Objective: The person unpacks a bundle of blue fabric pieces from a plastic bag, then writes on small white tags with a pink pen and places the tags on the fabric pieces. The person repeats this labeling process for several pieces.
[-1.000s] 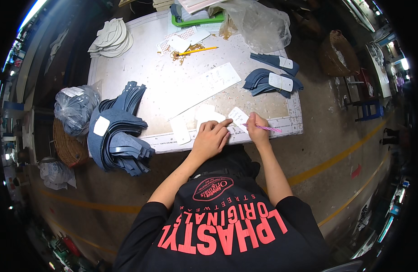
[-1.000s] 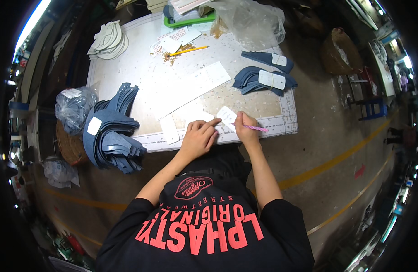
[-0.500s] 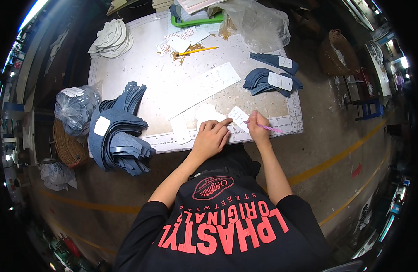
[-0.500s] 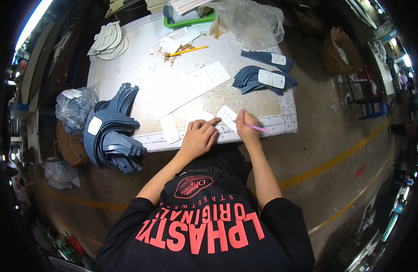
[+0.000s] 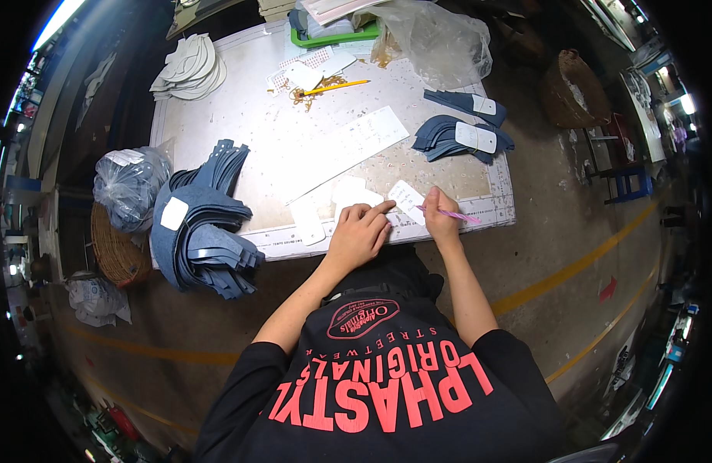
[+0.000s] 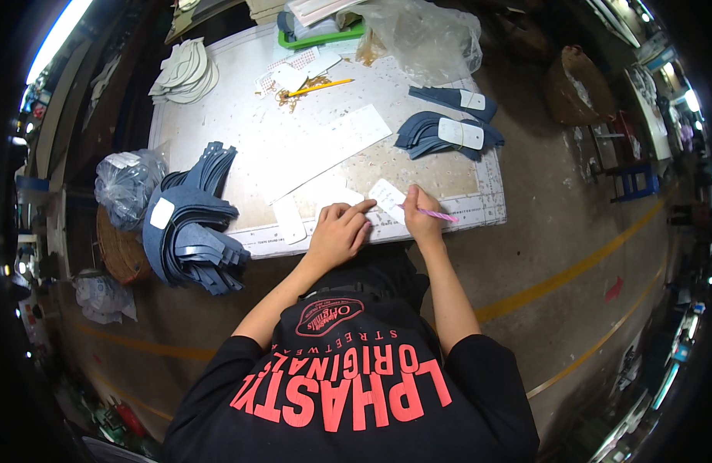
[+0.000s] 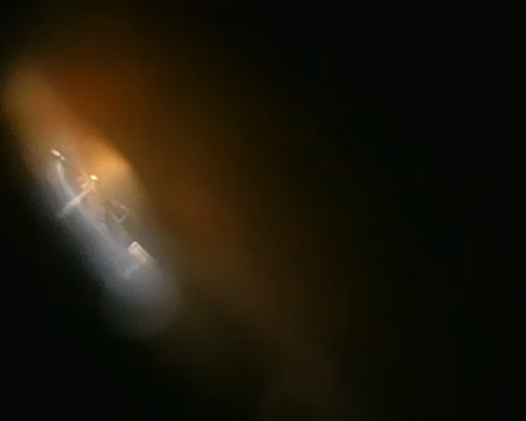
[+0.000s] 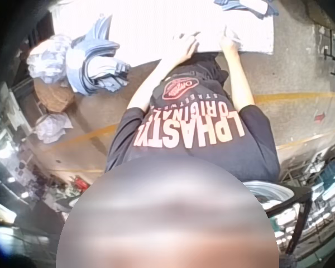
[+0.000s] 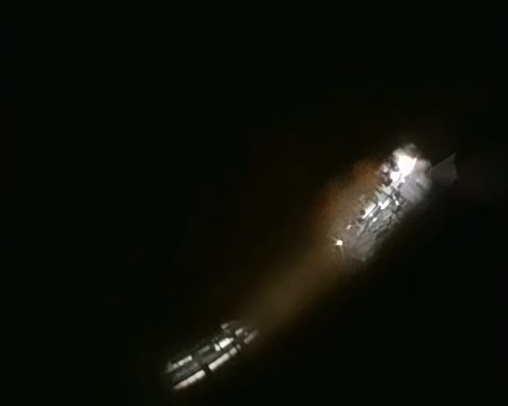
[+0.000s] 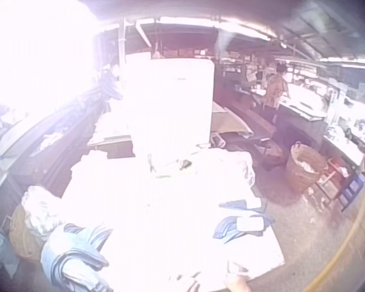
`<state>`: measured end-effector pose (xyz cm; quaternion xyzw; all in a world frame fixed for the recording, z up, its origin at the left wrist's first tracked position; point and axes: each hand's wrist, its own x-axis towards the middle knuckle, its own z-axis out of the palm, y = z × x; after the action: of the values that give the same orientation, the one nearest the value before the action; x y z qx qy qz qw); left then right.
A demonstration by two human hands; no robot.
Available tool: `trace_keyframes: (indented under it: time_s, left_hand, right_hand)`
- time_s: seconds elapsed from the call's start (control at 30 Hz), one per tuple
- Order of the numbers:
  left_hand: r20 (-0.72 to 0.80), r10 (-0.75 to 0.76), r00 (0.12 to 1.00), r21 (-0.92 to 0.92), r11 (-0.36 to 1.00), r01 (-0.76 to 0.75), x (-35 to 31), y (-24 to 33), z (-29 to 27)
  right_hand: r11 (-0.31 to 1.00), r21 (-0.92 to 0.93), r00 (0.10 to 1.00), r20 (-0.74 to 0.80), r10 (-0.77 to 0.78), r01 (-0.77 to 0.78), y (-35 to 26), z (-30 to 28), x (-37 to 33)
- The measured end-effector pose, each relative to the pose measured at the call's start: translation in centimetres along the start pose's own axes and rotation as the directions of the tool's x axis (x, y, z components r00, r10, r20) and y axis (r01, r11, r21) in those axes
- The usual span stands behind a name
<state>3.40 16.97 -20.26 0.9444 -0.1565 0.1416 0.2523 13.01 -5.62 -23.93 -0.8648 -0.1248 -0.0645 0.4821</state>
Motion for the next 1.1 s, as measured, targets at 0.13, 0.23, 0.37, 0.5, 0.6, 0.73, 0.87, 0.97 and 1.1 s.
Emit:
trace_keyframes:
  time_s: [0.13,0.23,0.37,0.5,0.6,0.73,0.87,0.97,1.1]
  left_hand:
    - [-0.006,-0.001,1.000,-0.002,1.000,0.001,0.04,0.05,-0.04]
    - [-0.005,0.002,1.000,0.004,1.000,-0.002,0.01,0.08,-0.05]
    - [0.004,-0.006,1.000,-0.003,1.000,0.006,-0.01,0.03,-0.05]
    - [0.009,-0.014,1.000,-0.025,1.000,0.014,0.02,0.04,-0.02]
    - [0.008,-0.010,1.000,-0.020,1.000,0.011,0.01,0.02,-0.04]
    - [-0.001,-0.004,1.000,-0.001,1.000,0.004,0.02,0.02,-0.07]
    - [0.003,-0.002,1.000,-0.009,1.000,0.002,0.09,0.04,-0.05]
    - [0.007,0.002,1.000,-0.001,1.000,-0.002,0.03,0.00,-0.16]
    - [-0.005,0.000,1.000,-0.017,1.000,0.000,0.12,0.04,-0.11]
  right_hand:
    - [0.998,0.061,1.000,0.001,0.025,-0.025,-0.22,-0.15,-0.04]
    - [0.998,0.049,0.999,0.010,0.046,-0.047,-0.56,-0.22,-0.10]
    - [1.000,0.002,1.000,-0.026,0.015,-0.015,-0.68,-0.09,0.05]
    - [0.999,-0.025,0.999,-0.050,0.019,-0.020,-0.49,0.06,-0.01]
    - [0.999,0.005,0.998,-0.041,0.045,-0.045,-0.24,0.07,-0.07]
    - [1.000,0.004,0.999,-0.053,0.009,-0.009,0.01,0.27,-0.02]
    - [1.000,0.009,0.997,-0.071,0.007,-0.006,0.20,0.21,-0.03]
    - [1.000,-0.021,0.997,-0.082,0.003,-0.005,0.25,0.36,0.08]
    - [0.998,-0.044,0.989,-0.136,-0.055,0.050,0.20,0.64,0.17]
